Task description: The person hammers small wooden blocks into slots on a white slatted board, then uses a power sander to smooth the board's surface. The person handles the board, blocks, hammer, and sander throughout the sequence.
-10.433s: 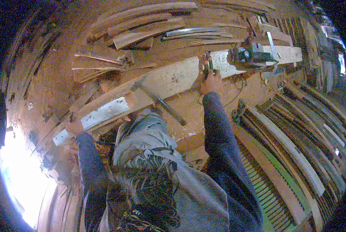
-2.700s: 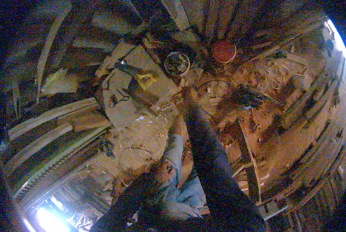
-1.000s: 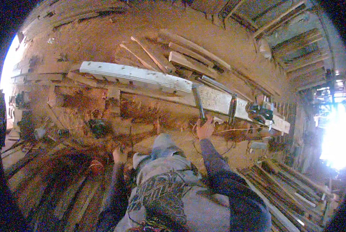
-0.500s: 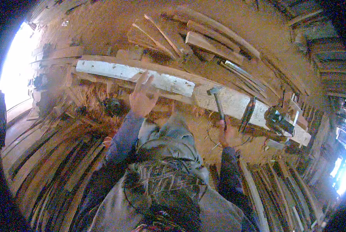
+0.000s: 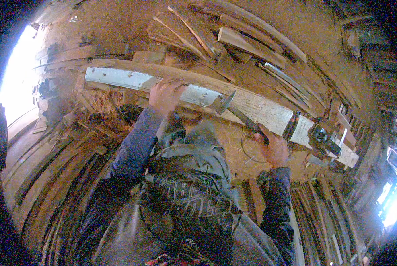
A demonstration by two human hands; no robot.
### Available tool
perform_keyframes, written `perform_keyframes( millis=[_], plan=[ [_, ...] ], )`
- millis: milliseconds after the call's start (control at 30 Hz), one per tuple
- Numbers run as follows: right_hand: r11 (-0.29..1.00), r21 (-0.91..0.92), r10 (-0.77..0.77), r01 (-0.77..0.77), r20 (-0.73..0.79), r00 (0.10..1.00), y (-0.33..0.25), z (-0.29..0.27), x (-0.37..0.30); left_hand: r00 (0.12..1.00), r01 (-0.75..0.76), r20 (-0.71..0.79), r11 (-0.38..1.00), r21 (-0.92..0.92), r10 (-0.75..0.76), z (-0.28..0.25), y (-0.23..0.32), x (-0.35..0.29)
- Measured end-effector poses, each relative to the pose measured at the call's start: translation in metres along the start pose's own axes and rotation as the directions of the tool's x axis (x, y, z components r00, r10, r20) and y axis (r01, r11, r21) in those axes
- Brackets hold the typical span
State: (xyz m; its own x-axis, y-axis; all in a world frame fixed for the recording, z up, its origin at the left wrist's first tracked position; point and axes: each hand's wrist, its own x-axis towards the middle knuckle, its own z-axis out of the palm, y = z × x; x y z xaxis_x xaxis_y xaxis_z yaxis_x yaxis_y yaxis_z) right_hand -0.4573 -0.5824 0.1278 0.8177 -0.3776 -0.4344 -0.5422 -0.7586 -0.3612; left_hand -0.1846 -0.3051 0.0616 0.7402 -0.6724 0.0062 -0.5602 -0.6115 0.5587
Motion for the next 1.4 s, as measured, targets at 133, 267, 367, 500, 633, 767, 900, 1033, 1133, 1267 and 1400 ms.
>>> perform_keyframes(
  millis=[133, 267, 367, 500, 633, 767, 900, 1033, 1133, 1267, 1400],
  plan=[
    [0.997, -0.023, -0.075, 0.075, -0.043, 0.996, -0.011, -0.004, 0.003, 0.986, -0.104, 0.139, 0.992, 0.075, 0.093, -0.009, -0.011, 0.013],
    [0.997, 0.063, -0.046, 0.049, -0.055, 0.997, -0.004, 0.019, -0.001, 0.945, -0.253, 0.25, 0.956, 0.152, 0.21, -0.005, -0.022, 0.015],
    [0.975, 0.224, 0.047, 0.003, -0.218, 0.975, 0.014, 0.054, -0.004, 0.94, -0.324, 0.18, 0.92, 0.219, 0.288, 0.007, -0.031, 0.015],
    [0.89, 0.323, 0.414, -0.322, -0.273, 0.868, 0.046, 0.104, 0.001, 0.933, -0.349, 0.156, 0.923, 0.162, 0.325, 0.02, -0.04, 0.012],
    [0.897, 0.317, 0.408, -0.307, -0.33, 0.851, 0.063, 0.135, 0.012, 0.933, -0.353, 0.152, 0.912, 0.21, 0.326, 0.018, -0.04, 0.009],
    [0.978, 0.045, 0.205, -0.206, -0.431, 0.879, 0.073, 0.137, 0.018, 0.918, -0.393, 0.136, 0.898, 0.2, 0.371, 0.015, -0.035, 0.011],
    [0.942, -0.167, 0.125, -0.292, -0.63, 0.766, 0.101, 0.126, 0.019, 0.939, -0.184, 0.328, 0.959, 0.216, 0.106, 0.013, -0.028, 0.012],
    [0.819, 0.055, 0.465, -0.571, -0.647, 0.604, 0.158, 0.12, 0.021, 0.948, -0.155, 0.308, 0.959, 0.238, 0.076, 0.01, -0.026, 0.01],
    [0.723, -0.036, 0.595, -0.69, -0.474, 0.649, 0.204, 0.12, 0.021, 0.956, -0.254, 0.213, 0.936, 0.244, 0.204, 0.011, -0.027, 0.009],
    [0.864, 0.132, 0.498, -0.485, -0.36, 0.789, 0.237, 0.111, 0.02, 0.964, -0.265, 0.045, 0.958, 0.108, 0.262, 0.003, -0.041, 0.006],
    [0.551, 0.792, 0.595, -0.263, -0.152, 0.789, 0.2, 0.077, 0.012, 0.957, 0.054, -0.29, 0.994, 0.1, -0.023, -0.04, -0.093, 0.014]
  ],
)
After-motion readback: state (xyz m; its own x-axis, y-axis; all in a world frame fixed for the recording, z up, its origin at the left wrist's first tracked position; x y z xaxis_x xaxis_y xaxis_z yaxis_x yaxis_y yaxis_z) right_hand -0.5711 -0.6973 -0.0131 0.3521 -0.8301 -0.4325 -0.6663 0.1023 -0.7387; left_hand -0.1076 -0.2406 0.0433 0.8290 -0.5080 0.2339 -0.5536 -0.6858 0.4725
